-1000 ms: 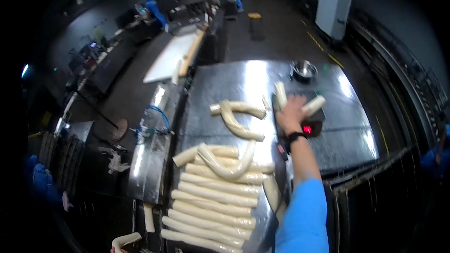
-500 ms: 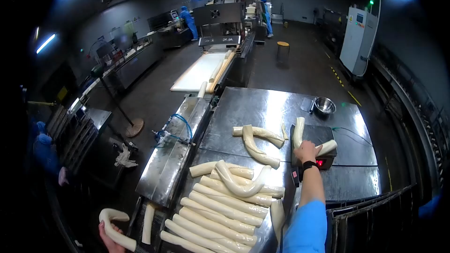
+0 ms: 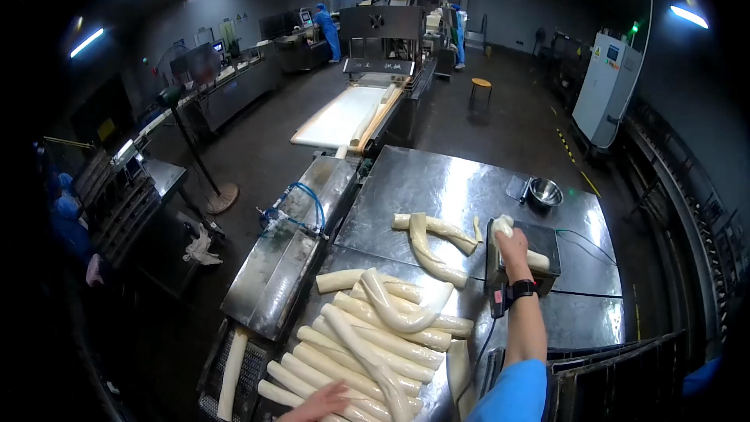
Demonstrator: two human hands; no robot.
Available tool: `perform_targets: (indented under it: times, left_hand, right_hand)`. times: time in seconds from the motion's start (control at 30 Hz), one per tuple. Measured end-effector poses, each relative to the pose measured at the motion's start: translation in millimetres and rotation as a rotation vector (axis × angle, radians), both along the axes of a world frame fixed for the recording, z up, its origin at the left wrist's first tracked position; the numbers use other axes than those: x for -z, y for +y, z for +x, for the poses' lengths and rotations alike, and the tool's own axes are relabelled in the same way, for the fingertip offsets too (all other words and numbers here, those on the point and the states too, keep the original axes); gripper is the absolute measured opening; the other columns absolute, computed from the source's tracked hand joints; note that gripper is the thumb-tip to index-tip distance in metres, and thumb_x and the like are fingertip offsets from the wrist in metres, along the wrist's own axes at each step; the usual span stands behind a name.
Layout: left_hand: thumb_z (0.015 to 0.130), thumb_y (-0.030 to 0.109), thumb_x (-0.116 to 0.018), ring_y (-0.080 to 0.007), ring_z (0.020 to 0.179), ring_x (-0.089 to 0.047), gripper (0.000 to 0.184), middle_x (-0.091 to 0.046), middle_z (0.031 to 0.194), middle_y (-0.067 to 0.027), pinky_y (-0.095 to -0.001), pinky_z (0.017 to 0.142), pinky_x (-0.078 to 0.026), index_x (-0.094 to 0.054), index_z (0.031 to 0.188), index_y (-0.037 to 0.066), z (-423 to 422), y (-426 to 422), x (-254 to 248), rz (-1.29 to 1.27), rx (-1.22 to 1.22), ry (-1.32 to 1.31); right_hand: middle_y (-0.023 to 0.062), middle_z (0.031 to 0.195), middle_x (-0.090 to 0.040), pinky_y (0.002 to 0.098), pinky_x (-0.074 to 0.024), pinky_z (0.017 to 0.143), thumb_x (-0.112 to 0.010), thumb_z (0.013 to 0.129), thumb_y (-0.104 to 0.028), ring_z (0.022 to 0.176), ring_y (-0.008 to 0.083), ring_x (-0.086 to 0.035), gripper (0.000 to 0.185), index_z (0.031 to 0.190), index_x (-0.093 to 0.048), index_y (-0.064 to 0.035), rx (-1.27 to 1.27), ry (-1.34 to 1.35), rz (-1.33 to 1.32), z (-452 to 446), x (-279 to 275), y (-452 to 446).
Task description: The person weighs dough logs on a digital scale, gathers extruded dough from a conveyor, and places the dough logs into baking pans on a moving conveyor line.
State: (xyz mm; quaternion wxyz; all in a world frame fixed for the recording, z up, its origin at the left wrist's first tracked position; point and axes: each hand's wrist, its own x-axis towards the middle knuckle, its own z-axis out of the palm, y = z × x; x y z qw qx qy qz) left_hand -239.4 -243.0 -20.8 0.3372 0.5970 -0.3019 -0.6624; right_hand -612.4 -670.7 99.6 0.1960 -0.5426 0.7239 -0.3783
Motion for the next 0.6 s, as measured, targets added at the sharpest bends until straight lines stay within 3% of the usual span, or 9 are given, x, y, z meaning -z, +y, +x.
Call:
perform_targets:
  times: [0.03, 0.07, 0.17, 0.23, 0.33, 0.4, 0.5, 0.53, 0.6]
  left_hand:
    - [0.082, 0.009, -0.066, -0.0201, 0.104, -0.056, 0.065, -0.053, 0.121, -0.0143, -0.0316, 0.087, -0.048, -0.033, 0.137, 0.0, 22.7, 7.8, 18.1, -0.027, 0.012, -0.023]
    - [0.08, 0.015, -0.07, -0.0236, 0.11, -0.054, 0.067, -0.05, 0.126, -0.0176, -0.0342, 0.091, -0.046, -0.036, 0.135, -0.002, 43.0, 16.1, 2.5, -0.181, -0.063, -0.316]
    - [0.069, 0.009, -0.07, -0.0406, 0.124, -0.037, 0.067, -0.043, 0.128, -0.0258, -0.0439, 0.108, -0.026, -0.04, 0.128, -0.006, 106.7, 39.4, -45.3, -0.264, -0.093, -1.221]
    - [0.068, 0.01, -0.069, -0.0414, 0.127, -0.033, 0.074, -0.037, 0.136, -0.0272, -0.0463, 0.108, -0.024, -0.035, 0.132, -0.008, 160.0, 89.4, -2.0, -0.215, -0.317, -1.563]
    - [0.073, 0.012, -0.069, -0.0411, 0.114, -0.047, 0.075, -0.049, 0.124, -0.0278, -0.0458, 0.098, -0.037, -0.031, 0.135, -0.008, 207.9, 140.2, 3.2, 0.299, -0.447, -1.175]
    - [0.078, 0.018, -0.067, -0.0344, 0.099, -0.057, 0.06, -0.058, 0.11, -0.0214, -0.0415, 0.086, -0.045, -0.043, 0.127, -0.005, 207.6, 175.7, 20.8, 0.085, -0.289, -1.537]
    - [0.08, 0.013, -0.061, -0.0359, 0.104, -0.057, 0.057, -0.058, 0.111, -0.0249, -0.0442, 0.084, -0.047, -0.042, 0.132, 0.0, 176.8, 180.8, -30.1, 0.215, -0.308, -1.353]
    - [0.08, 0.015, -0.062, -0.0418, 0.107, -0.052, 0.056, -0.054, 0.114, -0.0295, -0.0461, 0.088, -0.043, -0.043, 0.13, -0.003, 169.1, 182.9, -45.0, 0.206, -0.333, -1.279]
    - [0.079, 0.015, -0.064, -0.0412, 0.107, -0.052, 0.053, -0.054, 0.115, -0.0283, -0.0447, 0.09, -0.041, -0.047, 0.126, -0.003, 172.6, 216.3, -22.5, 0.03, -0.411, -1.357]
  right_hand:
    - [0.0223, 0.089, -0.063, 0.0389, -0.0466, 0.076, -0.063, 0.072, -0.029, 0.084, 0.0329, -0.062, 0.042, 0.096, -0.059, 0.0057, -0.108, -0.063, -0.045, 12.0, -7.3, 4.8]
    - [0.0186, 0.086, -0.064, 0.0372, -0.0468, 0.072, -0.064, 0.072, -0.029, 0.08, 0.0279, -0.062, 0.039, 0.094, -0.061, 0.0036, -0.218, -0.127, -0.092, 26.0, -14.7, 12.6]
    - [0.0177, 0.085, -0.064, 0.0381, -0.0481, 0.07, -0.067, 0.071, -0.03, 0.078, 0.0287, -0.063, 0.042, 0.095, -0.061, 0.0029, -0.475, 0.001, -0.03, 74.0, -30.8, 57.2]
    - [0.0179, 0.084, -0.064, 0.0399, -0.0487, 0.071, -0.068, 0.07, -0.031, 0.077, 0.0326, -0.062, 0.042, 0.094, -0.061, 0.0023, -0.666, 0.132, 0.085, 100.4, -7.5, 80.9]
    - [0.0193, 0.094, -0.059, 0.0449, -0.0475, 0.075, -0.065, 0.069, -0.028, 0.09, 0.037, -0.057, 0.039, 0.095, -0.057, 0.0011, -1.128, 0.57, 0.409, 140.7, 59.0, 105.6]
    - [0.0195, 0.105, -0.052, 0.0484, -0.0452, 0.08, -0.063, 0.07, -0.026, 0.104, 0.0362, -0.05, 0.04, 0.099, -0.052, -0.0002, -0.795, 0.579, 0.032, 162.4, 80.6, 150.7]
    - [0.02, 0.111, -0.047, 0.0512, -0.0421, 0.084, -0.063, 0.072, -0.027, 0.108, 0.0359, -0.045, 0.043, 0.102, -0.049, -0.0006, -0.71, 0.611, 0.105, 176.9, 80.9, 161.1]
    - [0.0201, 0.11, -0.048, 0.0507, -0.0418, 0.085, -0.063, 0.072, -0.027, 0.106, 0.0361, -0.046, 0.042, 0.103, -0.05, -0.0006, -0.647, 0.6, 0.11, 178.7, 83.1, 164.8]
    - [0.0206, 0.111, -0.047, 0.0508, -0.0413, 0.086, -0.063, 0.073, -0.028, 0.107, 0.0369, -0.045, 0.044, 0.104, -0.05, -0.0009, -0.682, 0.628, -0.001, 182.0, 82.8, 176.7]
